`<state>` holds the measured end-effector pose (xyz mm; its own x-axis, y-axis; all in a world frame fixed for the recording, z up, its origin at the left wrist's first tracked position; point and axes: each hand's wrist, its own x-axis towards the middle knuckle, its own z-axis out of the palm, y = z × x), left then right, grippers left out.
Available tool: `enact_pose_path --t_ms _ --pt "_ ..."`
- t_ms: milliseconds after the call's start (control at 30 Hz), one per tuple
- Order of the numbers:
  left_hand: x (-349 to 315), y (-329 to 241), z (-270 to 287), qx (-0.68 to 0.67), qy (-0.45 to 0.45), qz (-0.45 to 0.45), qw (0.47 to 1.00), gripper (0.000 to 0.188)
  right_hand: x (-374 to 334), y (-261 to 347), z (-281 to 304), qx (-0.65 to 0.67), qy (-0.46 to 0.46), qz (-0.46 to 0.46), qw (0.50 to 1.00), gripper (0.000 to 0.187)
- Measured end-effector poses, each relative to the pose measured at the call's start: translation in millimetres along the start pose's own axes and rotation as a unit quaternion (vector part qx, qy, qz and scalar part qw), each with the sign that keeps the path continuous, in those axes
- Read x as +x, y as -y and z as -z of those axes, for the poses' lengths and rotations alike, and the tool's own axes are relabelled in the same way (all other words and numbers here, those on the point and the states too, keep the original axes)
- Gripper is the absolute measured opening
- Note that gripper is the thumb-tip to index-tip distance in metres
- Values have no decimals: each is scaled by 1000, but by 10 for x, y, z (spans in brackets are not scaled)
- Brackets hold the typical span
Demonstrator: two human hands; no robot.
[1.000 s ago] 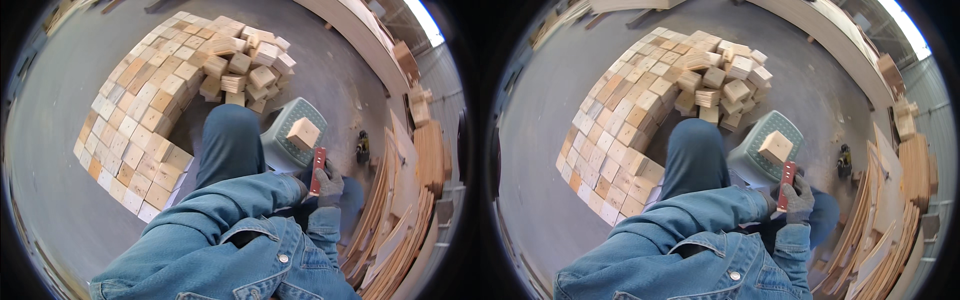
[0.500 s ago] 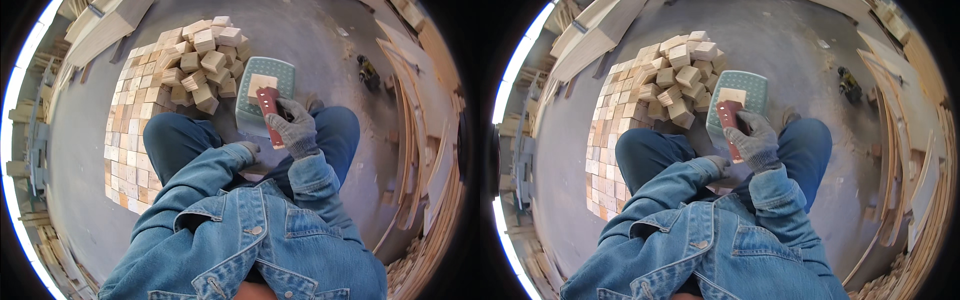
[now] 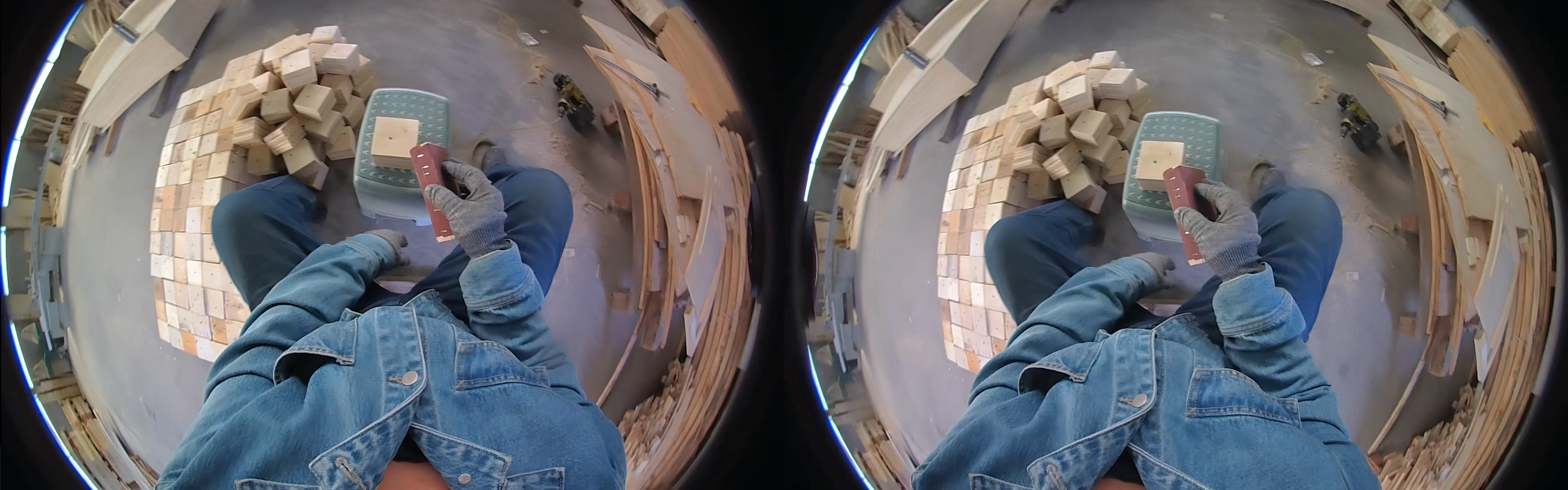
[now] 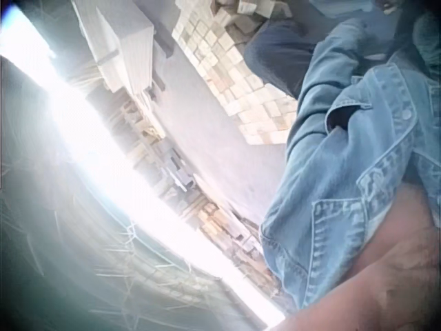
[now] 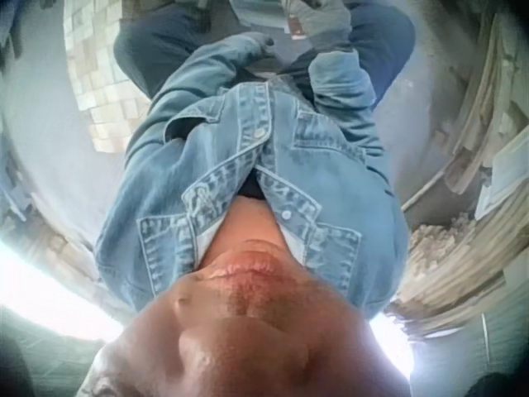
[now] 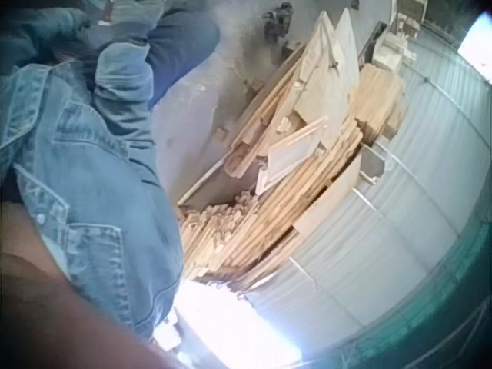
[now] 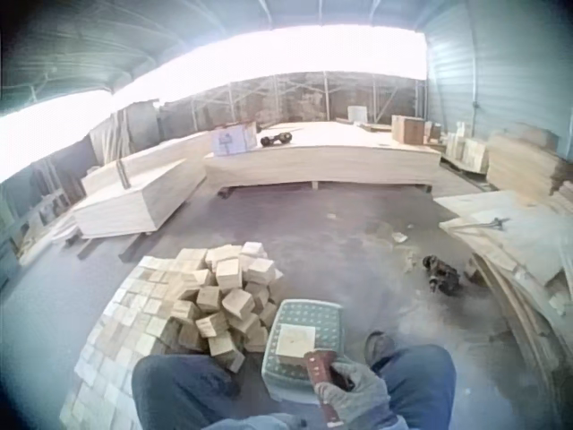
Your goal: The person sits on a low stool and sands small wooden blocks one at a time using a red sanding block. They hold each block on a small green stool, rub all sides, and place the finished pieces into a nearby pile.
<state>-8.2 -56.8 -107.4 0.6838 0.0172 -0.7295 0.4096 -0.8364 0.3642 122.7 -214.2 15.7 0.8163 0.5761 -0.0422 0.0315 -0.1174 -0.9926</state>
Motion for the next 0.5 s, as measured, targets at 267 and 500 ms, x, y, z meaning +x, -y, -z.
enact_pose_path --t_ms 267,500 --pt "141 -52 92 -52 -5 -40 998 68 49 -187 -127 -102 0 -23 995 53" --pt "53 -7 221 -81 -29 -36 996 67 81 -439 -235 -136 7 -19 991 54"
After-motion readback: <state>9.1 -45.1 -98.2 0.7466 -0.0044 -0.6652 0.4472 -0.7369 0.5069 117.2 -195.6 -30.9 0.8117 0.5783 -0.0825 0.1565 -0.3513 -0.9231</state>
